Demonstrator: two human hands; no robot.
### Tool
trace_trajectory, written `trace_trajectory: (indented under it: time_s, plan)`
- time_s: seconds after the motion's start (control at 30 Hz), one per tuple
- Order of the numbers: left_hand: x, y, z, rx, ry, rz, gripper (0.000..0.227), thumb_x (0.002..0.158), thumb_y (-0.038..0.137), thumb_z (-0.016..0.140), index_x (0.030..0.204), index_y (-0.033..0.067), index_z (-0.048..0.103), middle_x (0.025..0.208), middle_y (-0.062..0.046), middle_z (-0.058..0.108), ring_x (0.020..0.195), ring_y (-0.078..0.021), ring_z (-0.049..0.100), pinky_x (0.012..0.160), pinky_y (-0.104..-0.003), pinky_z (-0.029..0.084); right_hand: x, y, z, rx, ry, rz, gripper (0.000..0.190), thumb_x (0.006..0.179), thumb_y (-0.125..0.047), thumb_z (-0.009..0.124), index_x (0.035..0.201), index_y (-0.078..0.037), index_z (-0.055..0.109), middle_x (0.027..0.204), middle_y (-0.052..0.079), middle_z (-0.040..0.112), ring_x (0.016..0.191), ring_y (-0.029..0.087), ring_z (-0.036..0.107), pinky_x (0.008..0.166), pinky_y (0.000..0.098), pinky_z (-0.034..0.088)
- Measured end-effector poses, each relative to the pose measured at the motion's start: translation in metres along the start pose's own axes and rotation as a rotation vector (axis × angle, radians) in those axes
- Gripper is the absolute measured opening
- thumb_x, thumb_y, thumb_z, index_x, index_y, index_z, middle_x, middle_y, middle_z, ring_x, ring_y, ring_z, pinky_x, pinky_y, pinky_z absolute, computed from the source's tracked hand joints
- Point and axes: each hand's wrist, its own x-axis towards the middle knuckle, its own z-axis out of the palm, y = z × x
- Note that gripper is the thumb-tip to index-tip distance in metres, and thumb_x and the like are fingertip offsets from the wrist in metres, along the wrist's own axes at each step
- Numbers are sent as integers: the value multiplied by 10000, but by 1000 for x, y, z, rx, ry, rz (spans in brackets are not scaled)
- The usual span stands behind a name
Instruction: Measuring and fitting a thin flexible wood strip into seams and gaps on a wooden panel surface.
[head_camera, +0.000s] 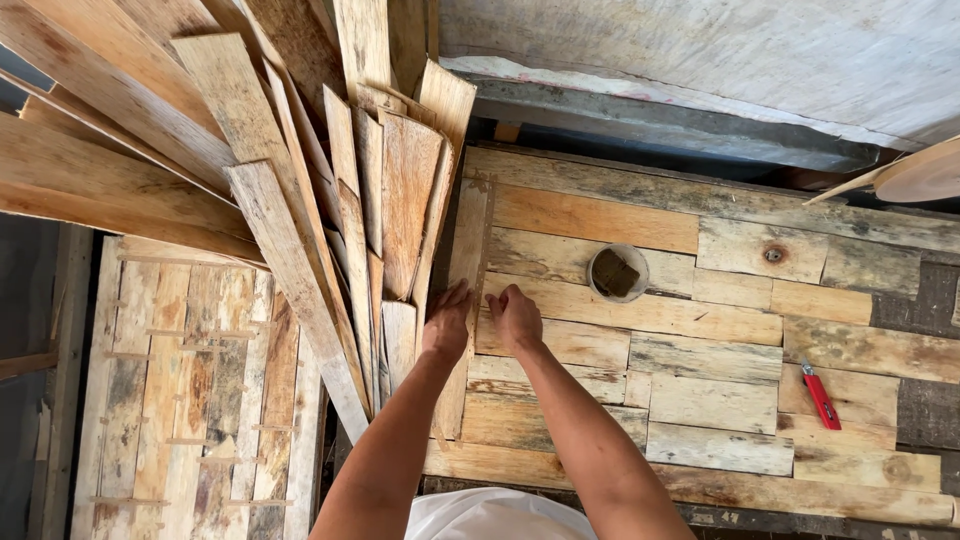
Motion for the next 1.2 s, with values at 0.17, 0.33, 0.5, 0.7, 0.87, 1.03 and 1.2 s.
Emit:
trace_trajectory:
  time_s: [0.17,0.33,0.5,0.7,0.87,1.03,1.2]
  plan:
    - [-4,1,-4,-70,71,31,635,874,-82,466,1440,183,583,1593,7,443,1479,-184,386,1224,-319,296,12,-16,-1,-105,-75,100,479,997,-506,619,941,-30,625,836,172,721,763,337,712,700,467,561]
    - [-8,0,-1,-129,233,106,569,895,-59,460,1406,152,596,1534,-83,550,1441,-256,490,1200,-363,365,11,-17,1,-166,-24,66,566,957,-571,651,945,-5,652,887,205,729,868,375,708,768,482,562]
    - [-9,2,-4,-141,164,2,604,921,-13,435,1507,126,480,1492,-190,530,1369,-375,490,1153,-419,372,9,-14,6,-150,-9,37,525,939,-499,714,971,16,618,882,232,721,869,387,721,746,489,567]
    - [-8,3,-5,-142,133,3,600,923,0,443,1508,129,463,1538,-156,488,1391,-363,467,1160,-408,369,3,-10,6,-112,28,-20,458,879,-376,809,926,13,571,847,233,691,831,402,696,715,507,537]
    - [-9,6,-9,-115,89,-18,684,879,-62,445,1533,138,435,1562,-132,461,1414,-347,438,1177,-398,347,-6,-15,-1,-111,1,-24,478,853,-357,835,926,4,531,827,210,656,784,357,655,696,487,514]
    - [-9,7,-11,-112,56,-42,710,868,-91,455,1541,135,422,1580,-113,442,1434,-332,408,1189,-388,324,-6,-13,1,-91,-45,-11,425,882,-306,798,944,-9,502,827,171,622,744,253,613,661,441,513]
    - [-8,5,-8,-101,82,0,706,858,-87,459,1532,122,436,1582,-93,448,1454,-303,397,1204,-377,308,-2,-5,8,217,-115,63,266,1029,-210,613,965,5,471,909,143,559,770,200,570,663,380,544]
